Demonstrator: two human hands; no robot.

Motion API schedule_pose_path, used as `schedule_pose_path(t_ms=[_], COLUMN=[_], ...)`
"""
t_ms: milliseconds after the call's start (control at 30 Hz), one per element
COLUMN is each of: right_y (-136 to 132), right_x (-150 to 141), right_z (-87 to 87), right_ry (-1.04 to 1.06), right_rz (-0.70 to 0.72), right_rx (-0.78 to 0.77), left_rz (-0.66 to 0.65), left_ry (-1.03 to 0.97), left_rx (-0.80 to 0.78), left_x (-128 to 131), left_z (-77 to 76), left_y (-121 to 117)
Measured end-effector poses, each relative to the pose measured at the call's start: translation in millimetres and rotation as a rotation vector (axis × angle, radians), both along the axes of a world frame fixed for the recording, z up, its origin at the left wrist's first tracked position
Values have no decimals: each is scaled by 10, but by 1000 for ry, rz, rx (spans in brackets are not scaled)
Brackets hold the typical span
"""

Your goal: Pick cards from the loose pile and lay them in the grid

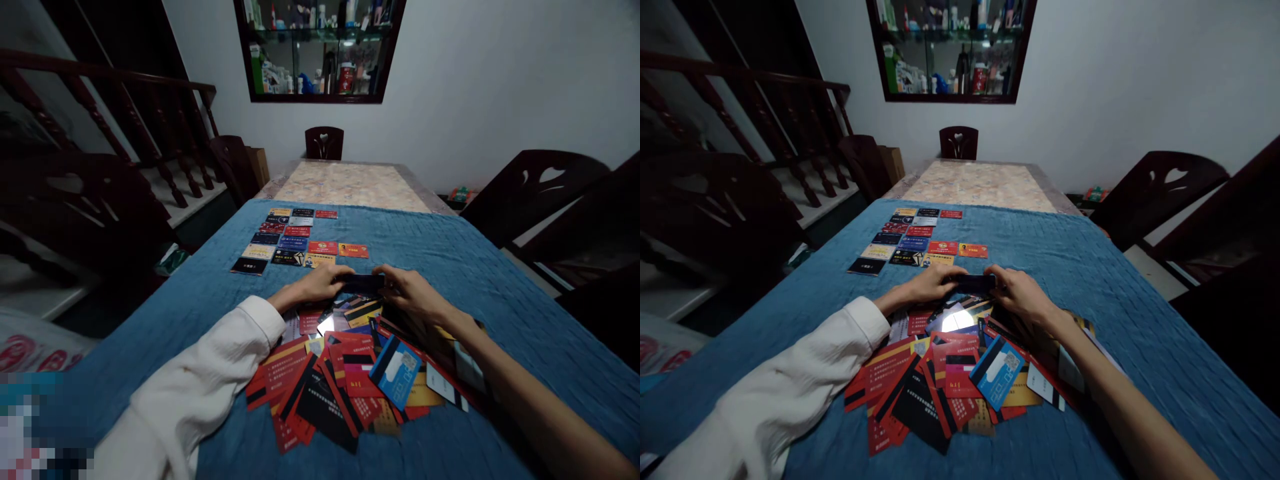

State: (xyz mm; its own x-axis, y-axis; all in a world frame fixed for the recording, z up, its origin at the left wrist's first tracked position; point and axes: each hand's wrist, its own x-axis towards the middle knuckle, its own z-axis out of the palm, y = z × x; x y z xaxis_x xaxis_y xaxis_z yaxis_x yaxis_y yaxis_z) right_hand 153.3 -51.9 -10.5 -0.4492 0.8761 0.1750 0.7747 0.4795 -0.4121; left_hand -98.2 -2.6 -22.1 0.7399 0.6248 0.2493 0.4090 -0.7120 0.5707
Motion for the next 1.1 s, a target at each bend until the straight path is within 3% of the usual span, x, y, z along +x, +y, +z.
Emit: schedule_pose_path(t_ms=[367, 700, 1100], right_y=[-2, -15, 57], right_x=[-16, -44, -46], right_z=[-63, -45, -143], right_ry=[-91, -82, -271], right_rz=[-2, 68, 32], right_rx=[83, 112, 444], left_rz=[-10, 65, 118], left_ry=[24, -22, -62], left_rx=[37, 8, 19], left_x=[35, 55, 62], left_z=[-33, -57, -77], left_y=[-41, -54, 35])
